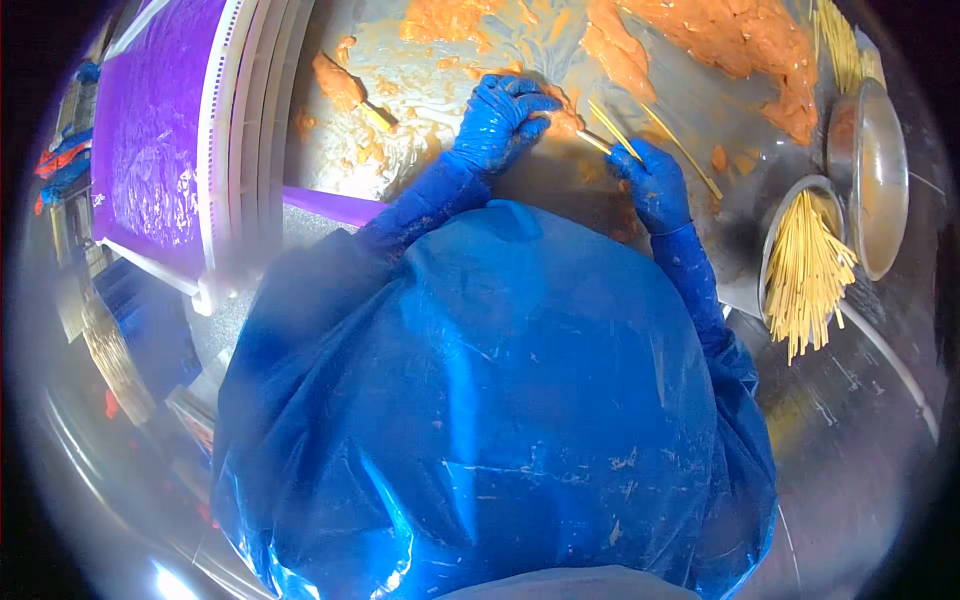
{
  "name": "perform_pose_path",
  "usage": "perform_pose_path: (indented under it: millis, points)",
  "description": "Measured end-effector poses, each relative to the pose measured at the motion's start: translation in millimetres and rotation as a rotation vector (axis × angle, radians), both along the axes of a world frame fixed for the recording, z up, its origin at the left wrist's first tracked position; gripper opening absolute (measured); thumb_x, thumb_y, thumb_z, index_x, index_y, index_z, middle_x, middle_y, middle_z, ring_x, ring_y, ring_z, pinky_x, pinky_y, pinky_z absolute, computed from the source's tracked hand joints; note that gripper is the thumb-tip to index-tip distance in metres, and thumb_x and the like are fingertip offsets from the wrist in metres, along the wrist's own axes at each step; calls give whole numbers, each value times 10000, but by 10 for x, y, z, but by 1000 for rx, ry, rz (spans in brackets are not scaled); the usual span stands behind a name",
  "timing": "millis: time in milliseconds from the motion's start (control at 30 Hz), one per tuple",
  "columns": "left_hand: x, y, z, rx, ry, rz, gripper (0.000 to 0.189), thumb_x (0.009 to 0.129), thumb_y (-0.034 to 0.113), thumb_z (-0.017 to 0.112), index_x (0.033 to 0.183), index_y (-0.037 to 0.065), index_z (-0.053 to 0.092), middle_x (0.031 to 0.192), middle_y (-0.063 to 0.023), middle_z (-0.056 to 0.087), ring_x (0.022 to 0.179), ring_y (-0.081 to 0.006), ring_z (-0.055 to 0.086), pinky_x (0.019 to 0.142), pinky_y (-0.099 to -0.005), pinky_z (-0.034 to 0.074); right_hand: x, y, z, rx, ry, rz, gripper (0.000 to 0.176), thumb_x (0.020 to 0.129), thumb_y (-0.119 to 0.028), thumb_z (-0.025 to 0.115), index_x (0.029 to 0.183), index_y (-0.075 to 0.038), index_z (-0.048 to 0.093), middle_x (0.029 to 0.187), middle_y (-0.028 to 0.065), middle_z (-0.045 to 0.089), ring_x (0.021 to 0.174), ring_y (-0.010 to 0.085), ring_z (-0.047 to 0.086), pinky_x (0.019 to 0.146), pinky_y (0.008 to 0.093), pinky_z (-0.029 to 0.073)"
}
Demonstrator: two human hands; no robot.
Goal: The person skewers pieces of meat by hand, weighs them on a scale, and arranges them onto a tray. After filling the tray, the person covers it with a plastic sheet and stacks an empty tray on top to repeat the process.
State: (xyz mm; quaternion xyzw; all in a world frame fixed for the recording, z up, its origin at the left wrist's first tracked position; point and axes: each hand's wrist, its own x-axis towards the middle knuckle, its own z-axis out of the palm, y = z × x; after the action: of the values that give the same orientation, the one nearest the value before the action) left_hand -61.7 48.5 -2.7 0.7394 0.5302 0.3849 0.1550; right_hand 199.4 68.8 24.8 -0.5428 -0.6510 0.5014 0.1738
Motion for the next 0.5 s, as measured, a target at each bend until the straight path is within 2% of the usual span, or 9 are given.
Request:
perform_pose_path:
  millis: [167, 233, 367, 500]
  points:
    - [-163, 26, 19, 22, -92, 108, 230, 771, 154, 701, 1001, 146, 714, 1016, -95, 662, 994, -321, 572, 884, -433, 447, 18, -22, -4, -92, -58, -23, 212, 911, -232, 627, 889, -25, 666, 738, 4, 594, 638, 86, 535, 595, 260, 444]
    - [-180, 16, 20, -55, -3, 84, 215, 780, 145, 689, 993, 142, 719, 1014, -101, 658, 1003, -326, 564, 897, -430, 439, 8, -23, -25, -36, 88, -31, 210, 908, -231, 629, 884, -25, 665, 734, 0, 588, 639, 87, 530, 596, 256, 439]
    - [-175, 21, -51, -35, 8, 78, 235, 764, 150, 699, 998, 151, 716, 1008, -112, 646, 991, -328, 558, 913, -430, 428, -28, -9, -13, -61, 23, -32, 199, 907, -227, 629, 888, -32, 667, 732, -1, 584, 636, 85, 516, 591, 255, 430]
    - [-179, 33, -79, -44, -5, 70, 253, 752, 150, 710, 1004, 163, 714, 1005, -110, 637, 991, -327, 556, 909, -437, 433, -67, -12, -75, 55, -11, 7, 187, 904, -222, 630, 882, -41, 670, 714, -4, 568, 631, 85, 499, 581, 260, 416]
